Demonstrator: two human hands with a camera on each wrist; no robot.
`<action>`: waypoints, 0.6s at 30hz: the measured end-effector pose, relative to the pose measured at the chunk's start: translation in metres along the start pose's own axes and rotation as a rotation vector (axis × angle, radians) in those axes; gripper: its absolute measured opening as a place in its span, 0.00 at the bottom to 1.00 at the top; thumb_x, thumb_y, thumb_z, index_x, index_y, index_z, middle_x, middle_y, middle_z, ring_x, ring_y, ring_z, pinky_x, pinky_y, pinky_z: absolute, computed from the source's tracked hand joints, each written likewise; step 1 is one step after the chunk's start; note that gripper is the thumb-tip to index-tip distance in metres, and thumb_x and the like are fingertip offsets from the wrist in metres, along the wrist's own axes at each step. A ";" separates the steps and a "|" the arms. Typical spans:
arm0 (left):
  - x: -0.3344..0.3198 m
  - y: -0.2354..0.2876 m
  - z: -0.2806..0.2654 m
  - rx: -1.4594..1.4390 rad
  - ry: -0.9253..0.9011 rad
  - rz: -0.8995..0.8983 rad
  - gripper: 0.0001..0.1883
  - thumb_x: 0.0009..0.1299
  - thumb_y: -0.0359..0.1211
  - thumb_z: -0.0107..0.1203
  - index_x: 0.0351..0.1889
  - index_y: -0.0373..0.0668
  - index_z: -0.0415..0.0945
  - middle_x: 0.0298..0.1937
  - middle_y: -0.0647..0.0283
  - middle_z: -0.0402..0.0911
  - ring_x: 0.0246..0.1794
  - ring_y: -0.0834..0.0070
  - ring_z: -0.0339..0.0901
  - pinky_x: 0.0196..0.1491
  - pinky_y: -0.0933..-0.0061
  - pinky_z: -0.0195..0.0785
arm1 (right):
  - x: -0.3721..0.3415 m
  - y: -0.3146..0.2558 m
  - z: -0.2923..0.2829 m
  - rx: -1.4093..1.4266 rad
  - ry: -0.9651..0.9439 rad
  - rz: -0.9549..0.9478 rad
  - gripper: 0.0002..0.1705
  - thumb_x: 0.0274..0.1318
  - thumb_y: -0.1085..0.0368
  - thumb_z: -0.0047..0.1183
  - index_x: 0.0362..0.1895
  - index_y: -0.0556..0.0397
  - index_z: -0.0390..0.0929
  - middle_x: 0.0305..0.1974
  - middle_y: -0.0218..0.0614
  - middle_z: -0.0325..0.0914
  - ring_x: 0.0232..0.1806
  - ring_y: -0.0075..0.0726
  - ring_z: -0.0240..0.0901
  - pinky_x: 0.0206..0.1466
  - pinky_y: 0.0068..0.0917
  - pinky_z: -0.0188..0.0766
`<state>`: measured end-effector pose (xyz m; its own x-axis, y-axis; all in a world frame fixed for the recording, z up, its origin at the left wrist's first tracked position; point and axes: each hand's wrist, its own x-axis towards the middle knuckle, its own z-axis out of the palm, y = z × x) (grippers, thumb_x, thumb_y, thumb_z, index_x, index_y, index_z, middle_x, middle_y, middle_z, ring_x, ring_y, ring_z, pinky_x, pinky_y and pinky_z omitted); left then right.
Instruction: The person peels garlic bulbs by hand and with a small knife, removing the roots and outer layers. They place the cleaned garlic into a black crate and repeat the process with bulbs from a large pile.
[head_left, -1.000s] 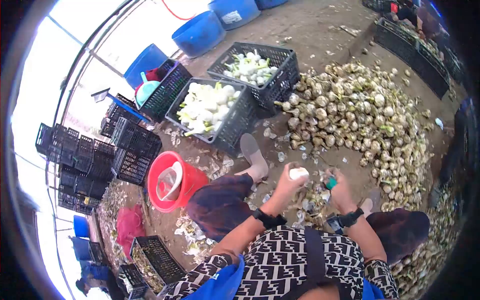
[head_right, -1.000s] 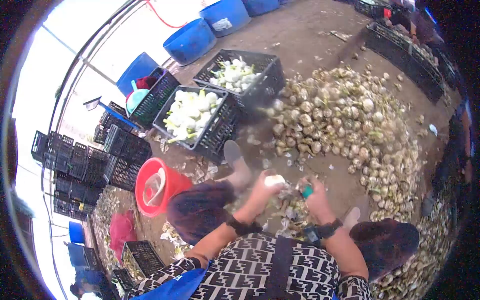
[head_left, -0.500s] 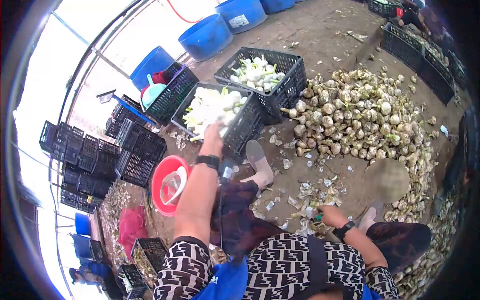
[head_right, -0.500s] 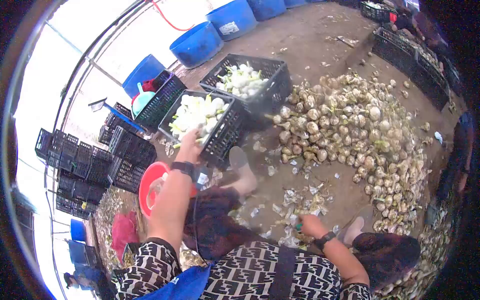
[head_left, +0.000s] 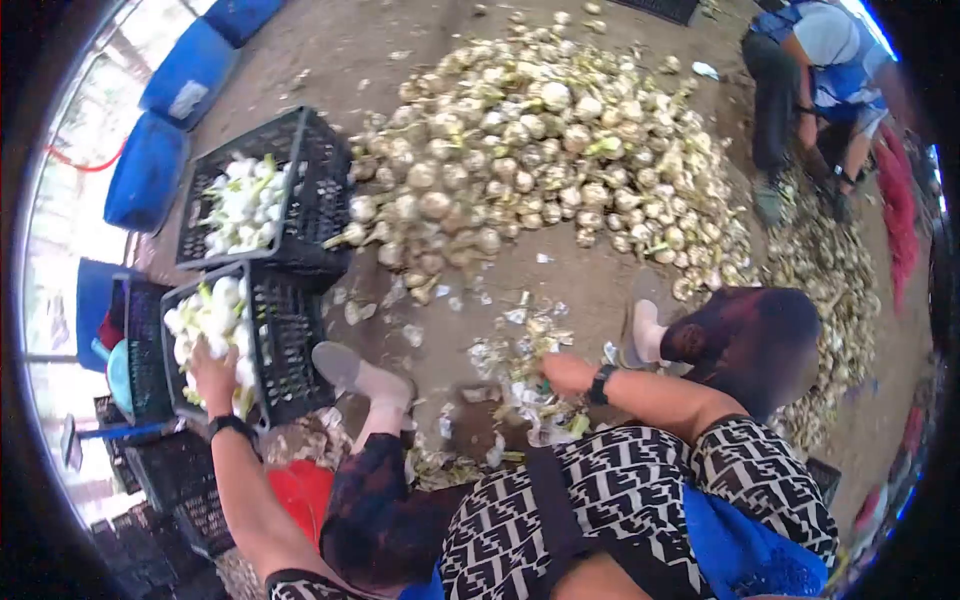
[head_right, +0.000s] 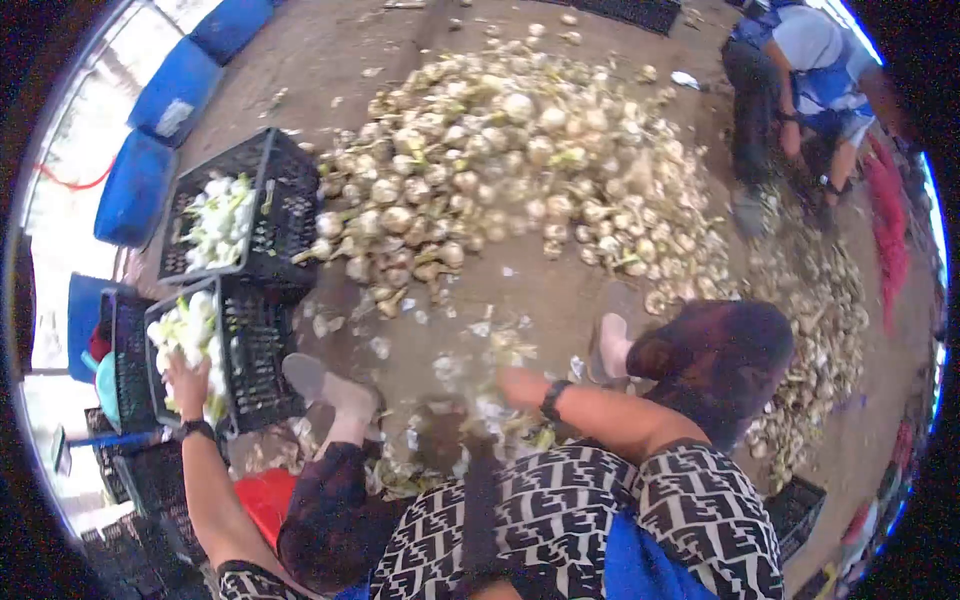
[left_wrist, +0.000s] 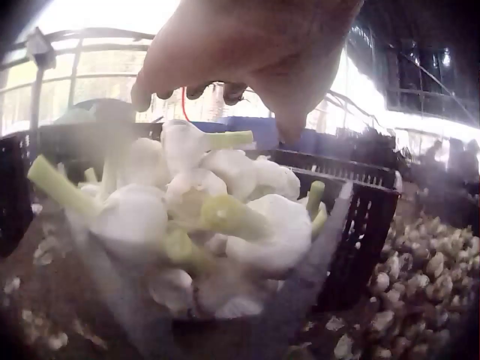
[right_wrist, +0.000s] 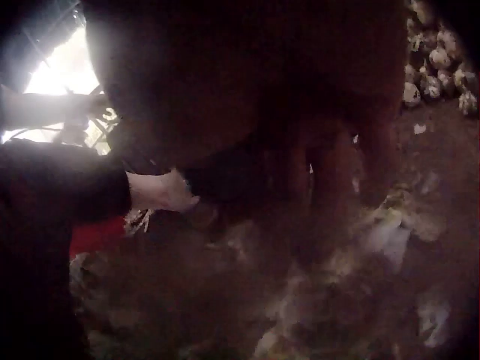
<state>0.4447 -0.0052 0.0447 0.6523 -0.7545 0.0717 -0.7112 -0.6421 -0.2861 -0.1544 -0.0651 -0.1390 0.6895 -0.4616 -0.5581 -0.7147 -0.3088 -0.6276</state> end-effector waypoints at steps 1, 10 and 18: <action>-0.011 0.022 -0.016 -0.007 -0.055 -0.107 0.40 0.58 0.52 0.52 0.65 0.46 0.50 0.65 0.49 0.53 0.65 0.45 0.47 0.65 0.55 0.41 | 0.010 0.012 0.000 0.102 0.046 0.059 0.10 0.41 0.67 0.47 0.30 0.57 0.75 0.27 0.53 0.74 0.31 0.57 0.72 0.34 0.47 0.66; -0.041 0.001 0.042 0.078 0.198 0.114 0.31 0.64 0.35 0.46 0.66 0.46 0.47 0.65 0.48 0.50 0.67 0.48 0.41 0.65 0.54 0.39 | 0.104 0.120 -0.147 0.231 1.316 0.532 0.28 0.43 0.70 0.48 0.54 0.58 0.62 0.46 0.57 0.68 0.48 0.60 0.64 0.48 0.44 0.62; -0.029 -0.005 -0.002 -0.093 -0.119 0.137 0.32 0.65 0.36 0.45 0.66 0.41 0.47 0.66 0.47 0.50 0.67 0.49 0.43 0.66 0.57 0.36 | 0.123 0.148 -0.207 0.238 0.965 0.687 0.28 0.43 0.65 0.54 0.52 0.58 0.64 0.45 0.61 0.69 0.47 0.59 0.66 0.49 0.43 0.64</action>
<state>0.4283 0.0197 0.0459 0.5705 -0.8177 -0.0763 -0.8127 -0.5488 -0.1958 -0.1998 -0.3398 -0.1876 -0.2700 -0.9315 -0.2436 -0.7882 0.3592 -0.4997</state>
